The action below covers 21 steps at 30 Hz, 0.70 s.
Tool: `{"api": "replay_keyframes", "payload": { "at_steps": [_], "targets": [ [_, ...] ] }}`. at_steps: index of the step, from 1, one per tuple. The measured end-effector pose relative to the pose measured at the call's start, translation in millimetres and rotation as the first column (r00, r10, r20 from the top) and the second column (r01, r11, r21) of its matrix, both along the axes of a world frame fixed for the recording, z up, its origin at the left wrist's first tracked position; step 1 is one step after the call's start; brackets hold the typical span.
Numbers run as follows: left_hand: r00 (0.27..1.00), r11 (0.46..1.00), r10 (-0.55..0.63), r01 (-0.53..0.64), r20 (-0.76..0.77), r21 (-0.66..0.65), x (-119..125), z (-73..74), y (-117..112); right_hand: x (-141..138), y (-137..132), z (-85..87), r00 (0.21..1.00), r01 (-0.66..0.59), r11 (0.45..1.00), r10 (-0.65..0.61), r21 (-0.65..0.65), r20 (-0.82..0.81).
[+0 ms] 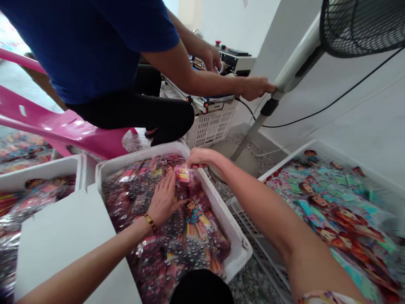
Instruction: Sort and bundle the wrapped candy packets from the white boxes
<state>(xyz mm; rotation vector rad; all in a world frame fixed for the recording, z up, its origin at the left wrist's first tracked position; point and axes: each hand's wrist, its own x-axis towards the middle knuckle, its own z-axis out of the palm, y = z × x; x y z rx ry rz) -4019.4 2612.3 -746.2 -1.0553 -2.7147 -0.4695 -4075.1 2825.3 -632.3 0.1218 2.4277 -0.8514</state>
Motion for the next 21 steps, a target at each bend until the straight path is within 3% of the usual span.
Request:
{"api": "replay_keyframes", "payload": {
  "at_steps": [5, 7, 10, 12, 14, 16, 19, 21],
  "targets": [
    [0.983, 0.955, 0.179, -0.166, -0.030, 0.245, -3, -9.8, 2, 26, -28, 8.6, 0.996, 0.060, 0.954, -0.038, -0.295, 0.082],
    [0.989, 0.901, 0.116, -0.143, 0.091, 0.409, -5, -9.1, -5, 33, -38, 9.7, 0.993, 0.096, 0.917, -0.060, -0.388, 0.106],
    [0.933, 0.749, -0.084, -0.171, 0.349, 0.640, -4, -0.2, -14, 42, -47, 13.4, 0.984, 0.164, 0.860, -0.108, -0.482, 0.141],
    [0.821, 0.660, -0.219, -0.273, 0.527, 0.700, 1, 10.7, -15, 48, -50, 16.2, 0.978, 0.204, 0.821, -0.144, -0.533, 0.154],
    [0.651, 0.589, -0.349, -0.407, 0.674, 0.698, 6, 22.9, -15, 56, -49, 16.9, 0.976, 0.217, 0.784, -0.176, -0.582, 0.127],
    [0.481, 0.529, -0.460, -0.527, 0.747, 0.665, 11, 33.5, -14, 66, -46, 13.8, 0.959, 0.223, 0.759, -0.283, -0.611, -0.002],
    [0.336, 0.505, -0.554, -0.592, 0.762, 0.628, 17, 44.8, -15, 87, -42, 1.8, 0.808, 0.224, 0.749, -0.501, -0.624, -0.310],
    [0.283, 0.511, -0.602, -0.581, 0.746, 0.633, 20, 51.0, -16, 103, -45, -8.5, 0.744, 0.187, 0.724, -0.545, -0.664, -0.386]
  ]
}}
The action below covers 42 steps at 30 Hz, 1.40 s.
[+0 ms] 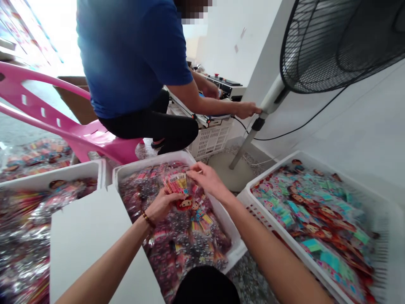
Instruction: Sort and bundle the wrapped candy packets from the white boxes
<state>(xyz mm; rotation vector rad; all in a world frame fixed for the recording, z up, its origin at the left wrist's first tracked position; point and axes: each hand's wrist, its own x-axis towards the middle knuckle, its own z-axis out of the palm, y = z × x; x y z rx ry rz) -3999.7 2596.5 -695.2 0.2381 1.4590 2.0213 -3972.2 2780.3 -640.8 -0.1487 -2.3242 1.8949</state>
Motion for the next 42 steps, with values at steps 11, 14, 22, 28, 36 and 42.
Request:
{"api": "replay_keyframes", "payload": {
  "at_steps": [11, 14, 22, 28, 36, 42],
  "targets": [
    [0.994, 0.983, 0.099, -0.106, 0.054, 0.147, 20, 14.9, 10, 29, -47, -34.7, 0.953, 0.194, 0.883, -0.273, -0.427, -0.131],
    [0.996, 0.990, 0.085, -0.086, 0.021, 0.115, 20, 20.1, 8, 34, -29, -16.5, 0.936, 0.199, 0.954, -0.253, -0.224, -0.244],
    [0.998, 0.996, -0.038, 0.042, -0.051, 0.077, 17, 24.9, 7, 35, 15, 31.7, 0.937, 0.014, 0.858, 0.168, 0.514, -0.305],
    [0.997, 0.999, -0.022, 0.025, -0.071, 0.036, 14, 24.4, 6, 34, 18, 20.8, 0.911, -0.045, 0.822, 0.266, 0.568, -0.314],
    [0.996, 1.000, -0.026, 0.028, -0.081, 0.014, 12, 30.3, 6, 36, 15, 17.9, 0.910, -0.020, 0.835, 0.243, 0.549, -0.337],
    [0.994, 0.998, -0.046, 0.049, -0.103, 0.029, 11, 34.5, 6, 41, 9, 19.9, 0.966, 0.053, 0.977, 0.002, 0.206, -0.257]
  ]
}}
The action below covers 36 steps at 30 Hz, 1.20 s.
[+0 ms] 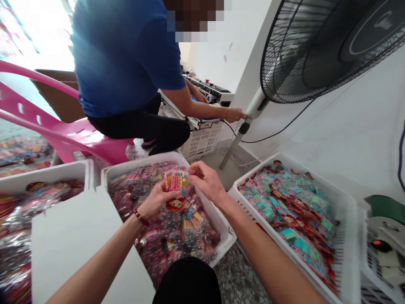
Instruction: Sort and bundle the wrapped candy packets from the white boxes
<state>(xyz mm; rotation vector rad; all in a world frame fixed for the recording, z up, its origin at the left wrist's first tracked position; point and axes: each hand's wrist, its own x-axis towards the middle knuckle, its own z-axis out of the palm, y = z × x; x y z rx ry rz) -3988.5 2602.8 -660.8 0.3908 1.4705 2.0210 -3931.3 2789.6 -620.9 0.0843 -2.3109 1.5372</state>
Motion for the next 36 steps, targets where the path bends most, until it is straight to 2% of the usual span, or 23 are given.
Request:
{"api": "replay_keyframes", "payload": {
  "at_steps": [2, 6, 9, 12, 15, 17, 21, 24, 29, 33, 36],
  "targets": [
    [1.000, 1.000, -0.022, 0.022, -0.016, 0.000, 1, 0.6, 1, 0, -1, 1.5, 0.997, 0.008, 0.994, 0.001, -0.113, 0.077],
    [0.997, 0.999, -0.051, 0.051, -0.050, -0.008, 2, 2.5, 1, -1, -2, 8.9, 0.979, -0.017, 0.973, 0.063, -0.231, 0.195],
    [0.996, 0.997, -0.067, 0.065, -0.066, -0.031, 1, 5.1, 0, -1, -2, 13.4, 0.973, -0.003, 0.951, 0.074, -0.308, 0.218],
    [0.996, 0.996, -0.069, 0.065, -0.056, -0.066, 1, 4.8, -1, 0, -1, 12.5, 0.973, -0.010, 0.967, 0.068, -0.256, 0.219],
    [0.998, 0.996, -0.045, 0.042, -0.041, -0.079, 1, 1.6, -1, 0, 0, 8.9, 0.986, -0.003, 0.995, 0.019, -0.096, 0.167],
    [0.999, 0.997, -0.035, 0.032, -0.039, -0.068, 2, 0.3, 0, 1, 1, 7.5, 0.990, 0.013, 0.999, -0.007, -0.039, 0.141],
    [0.997, 0.996, -0.063, 0.061, -0.035, -0.059, 2, 3.1, -1, 3, 4, 7.9, 0.974, -0.008, 0.990, 0.039, -0.139, 0.223],
    [0.995, 0.995, -0.092, 0.090, -0.034, -0.044, 2, 4.7, -2, 3, 9, 8.2, 0.974, -0.009, 0.978, 0.056, -0.207, 0.222],
    [0.998, 1.000, -0.018, 0.016, -0.068, -0.024, 2, 0.4, 0, 3, 9, 9.3, 0.952, -0.087, 0.962, 0.157, -0.258, 0.263],
    [0.998, 0.999, 0.013, -0.015, -0.065, -0.029, 4, -1.0, 2, 1, 0, 3.0, 0.964, -0.025, 0.981, 0.074, -0.192, 0.254],
    [0.999, 0.998, -0.037, 0.036, -0.016, -0.043, 6, -0.5, 2, -3, -3, -3.3, 0.977, 0.026, 0.988, 0.008, -0.155, 0.214]
  ]
}}
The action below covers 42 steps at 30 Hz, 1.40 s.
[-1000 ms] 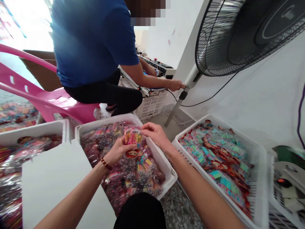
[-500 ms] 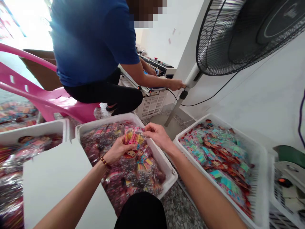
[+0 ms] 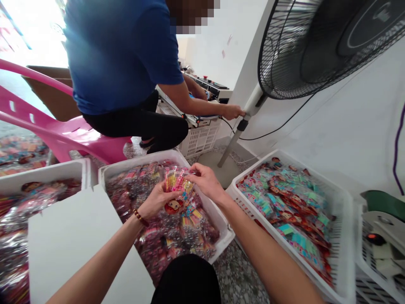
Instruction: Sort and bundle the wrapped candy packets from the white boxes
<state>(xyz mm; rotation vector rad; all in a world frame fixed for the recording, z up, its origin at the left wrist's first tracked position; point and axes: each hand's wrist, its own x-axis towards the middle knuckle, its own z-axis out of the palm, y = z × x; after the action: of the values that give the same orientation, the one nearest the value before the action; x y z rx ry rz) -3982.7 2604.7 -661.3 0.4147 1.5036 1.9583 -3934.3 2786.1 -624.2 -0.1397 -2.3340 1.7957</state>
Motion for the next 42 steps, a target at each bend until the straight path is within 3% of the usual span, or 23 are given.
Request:
{"api": "replay_keyframes", "payload": {
  "at_steps": [3, 7, 12, 16, 19, 23, 27, 36, 42],
  "targets": [
    [0.999, 0.999, -0.038, 0.038, 0.036, 0.008, 1, -0.1, -1, -1, -1, -0.4, 0.999, -0.007, 0.999, 0.005, -0.051, -0.034],
    [1.000, 0.999, 0.023, -0.023, 0.014, 0.033, 0, -1.6, -1, 5, -1, 0.4, 0.999, -0.021, 0.984, 0.016, -0.176, -0.031],
    [1.000, 1.000, -0.013, 0.013, 0.011, 0.025, -1, -6.3, 0, 9, -2, -7.1, 0.999, 0.035, 0.982, -0.037, -0.186, -0.008],
    [0.999, 0.999, -0.024, 0.024, 0.035, 0.023, 0, -9.3, 1, 7, -6, -9.3, 0.991, 0.060, 0.991, -0.073, -0.116, -0.109],
    [0.999, 1.000, 0.002, -0.003, 0.043, 0.031, 1, -8.8, 1, 7, -7, -7.0, 0.974, 0.113, 0.993, -0.105, 0.029, -0.203],
    [1.000, 1.000, 0.007, -0.007, 0.030, 0.022, 1, -7.5, 1, 7, -2, -2.9, 0.980, 0.057, 0.966, -0.007, 0.252, -0.197],
    [1.000, 1.000, -0.015, 0.015, 0.027, 0.009, 1, -8.0, 0, 6, 4, -3.7, 0.970, 0.025, 0.952, 0.051, 0.307, -0.237],
    [0.998, 0.998, -0.061, 0.061, 0.021, -0.005, 1, -7.7, -1, 3, 13, -15.4, 0.977, -0.039, 0.994, 0.060, 0.106, -0.204],
    [0.980, 0.980, -0.196, 0.196, 0.026, -0.016, 3, -1.5, -5, 4, 17, -18.7, 0.992, -0.031, 0.997, 0.022, -0.075, -0.127]
  ]
}}
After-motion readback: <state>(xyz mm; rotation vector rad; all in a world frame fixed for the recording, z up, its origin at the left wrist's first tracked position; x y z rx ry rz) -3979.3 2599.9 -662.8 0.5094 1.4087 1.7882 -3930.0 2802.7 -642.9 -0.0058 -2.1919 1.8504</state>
